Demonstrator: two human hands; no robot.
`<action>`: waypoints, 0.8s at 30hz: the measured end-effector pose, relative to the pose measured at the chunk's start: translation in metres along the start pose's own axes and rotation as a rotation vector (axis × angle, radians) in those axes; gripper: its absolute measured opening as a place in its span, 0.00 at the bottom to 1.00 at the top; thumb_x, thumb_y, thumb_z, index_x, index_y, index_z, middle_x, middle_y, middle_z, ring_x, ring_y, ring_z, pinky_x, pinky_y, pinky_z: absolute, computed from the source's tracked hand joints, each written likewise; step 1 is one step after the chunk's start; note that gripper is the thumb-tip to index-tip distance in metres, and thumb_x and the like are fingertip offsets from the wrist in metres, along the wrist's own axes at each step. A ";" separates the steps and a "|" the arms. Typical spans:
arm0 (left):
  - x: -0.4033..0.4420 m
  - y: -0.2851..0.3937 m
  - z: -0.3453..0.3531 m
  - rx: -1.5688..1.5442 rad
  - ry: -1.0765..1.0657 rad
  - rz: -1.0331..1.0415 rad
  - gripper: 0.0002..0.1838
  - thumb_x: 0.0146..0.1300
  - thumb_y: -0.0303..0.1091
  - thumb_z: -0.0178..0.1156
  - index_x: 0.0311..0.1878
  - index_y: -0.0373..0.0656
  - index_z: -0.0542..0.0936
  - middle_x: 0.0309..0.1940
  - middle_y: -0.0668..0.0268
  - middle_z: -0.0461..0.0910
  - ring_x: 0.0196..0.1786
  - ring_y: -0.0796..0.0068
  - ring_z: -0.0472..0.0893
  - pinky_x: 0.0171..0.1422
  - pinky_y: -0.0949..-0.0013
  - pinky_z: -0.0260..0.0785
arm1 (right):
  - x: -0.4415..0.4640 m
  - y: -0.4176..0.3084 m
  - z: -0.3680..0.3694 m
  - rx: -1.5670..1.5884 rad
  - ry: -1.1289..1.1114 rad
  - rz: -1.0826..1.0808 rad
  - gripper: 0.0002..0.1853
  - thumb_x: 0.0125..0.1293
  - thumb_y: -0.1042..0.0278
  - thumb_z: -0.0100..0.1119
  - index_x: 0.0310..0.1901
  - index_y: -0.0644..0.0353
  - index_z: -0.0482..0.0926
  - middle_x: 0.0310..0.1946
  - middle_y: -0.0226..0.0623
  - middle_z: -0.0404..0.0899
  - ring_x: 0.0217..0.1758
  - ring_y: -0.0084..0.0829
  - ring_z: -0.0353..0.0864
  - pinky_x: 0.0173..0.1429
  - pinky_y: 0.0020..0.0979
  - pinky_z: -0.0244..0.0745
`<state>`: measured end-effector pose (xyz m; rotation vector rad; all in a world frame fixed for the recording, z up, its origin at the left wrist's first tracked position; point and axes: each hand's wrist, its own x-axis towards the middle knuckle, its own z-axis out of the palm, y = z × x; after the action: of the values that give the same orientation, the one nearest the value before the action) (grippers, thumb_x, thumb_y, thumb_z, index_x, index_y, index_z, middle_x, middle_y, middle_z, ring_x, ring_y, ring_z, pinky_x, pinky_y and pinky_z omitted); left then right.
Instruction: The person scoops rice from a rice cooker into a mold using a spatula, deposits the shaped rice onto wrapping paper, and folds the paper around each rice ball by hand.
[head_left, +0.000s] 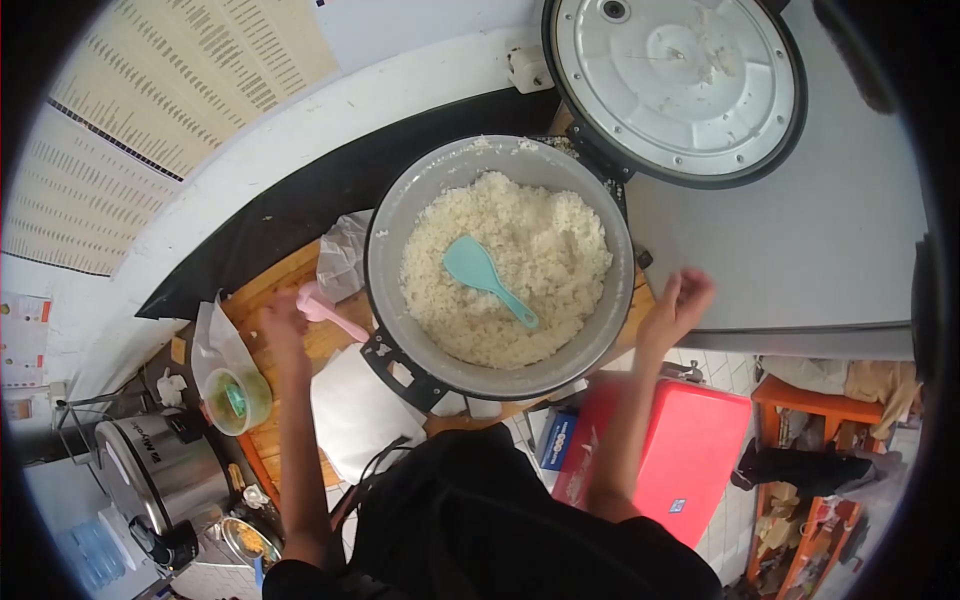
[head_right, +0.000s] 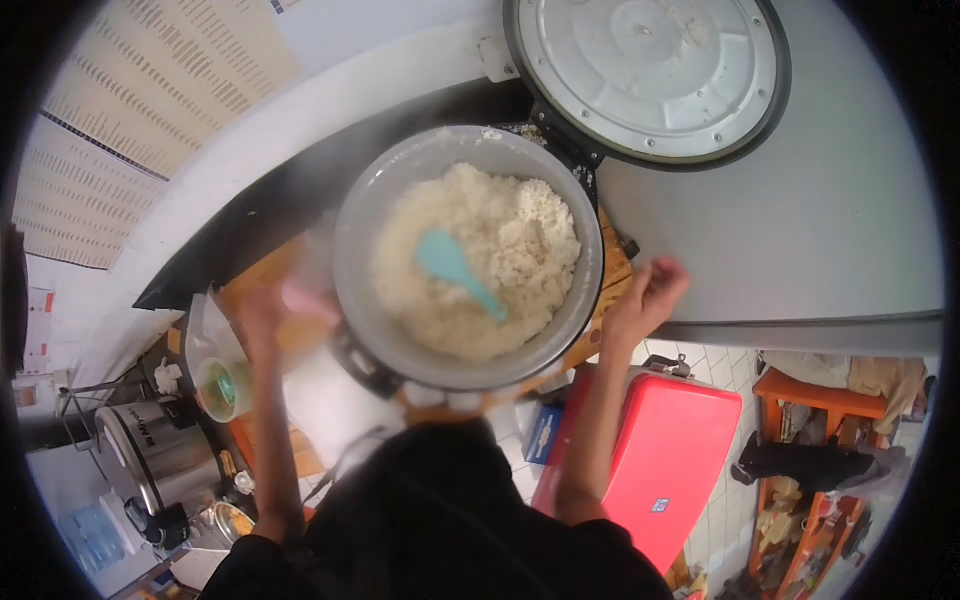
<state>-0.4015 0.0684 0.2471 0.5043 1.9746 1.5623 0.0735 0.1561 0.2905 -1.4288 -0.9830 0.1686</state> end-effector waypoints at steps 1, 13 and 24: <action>0.013 -0.035 0.000 0.115 -0.045 -0.046 0.14 0.69 0.45 0.53 0.47 0.44 0.73 0.43 0.63 0.76 0.32 0.79 0.73 0.35 0.75 0.64 | -0.001 -0.037 0.011 -0.045 -0.277 -0.033 0.09 0.65 0.76 0.57 0.46 0.62 0.73 0.38 0.38 0.76 0.40 0.32 0.77 0.44 0.31 0.72; 0.044 -0.134 0.073 0.471 -0.426 0.273 0.14 0.61 0.36 0.57 0.48 0.43 0.72 0.36 0.62 0.76 0.30 0.73 0.76 0.32 0.70 0.69 | -0.149 0.026 0.148 -1.077 -1.454 -0.146 0.13 0.69 0.59 0.54 0.47 0.58 0.76 0.36 0.33 0.77 0.40 0.38 0.81 0.38 0.40 0.76; 0.060 -0.128 0.045 0.465 -0.305 0.306 0.18 0.54 0.27 0.61 0.49 0.41 0.72 0.30 0.61 0.75 0.28 0.68 0.78 0.29 0.65 0.74 | -0.160 -0.007 0.161 -1.383 -1.487 -0.824 0.07 0.48 0.68 0.67 0.30 0.57 0.85 0.25 0.33 0.80 0.27 0.33 0.76 0.29 0.39 0.62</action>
<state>-0.4124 0.1073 0.1041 1.2047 2.0802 1.0902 -0.1326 0.1728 0.1973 -1.7946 -3.2729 -0.1764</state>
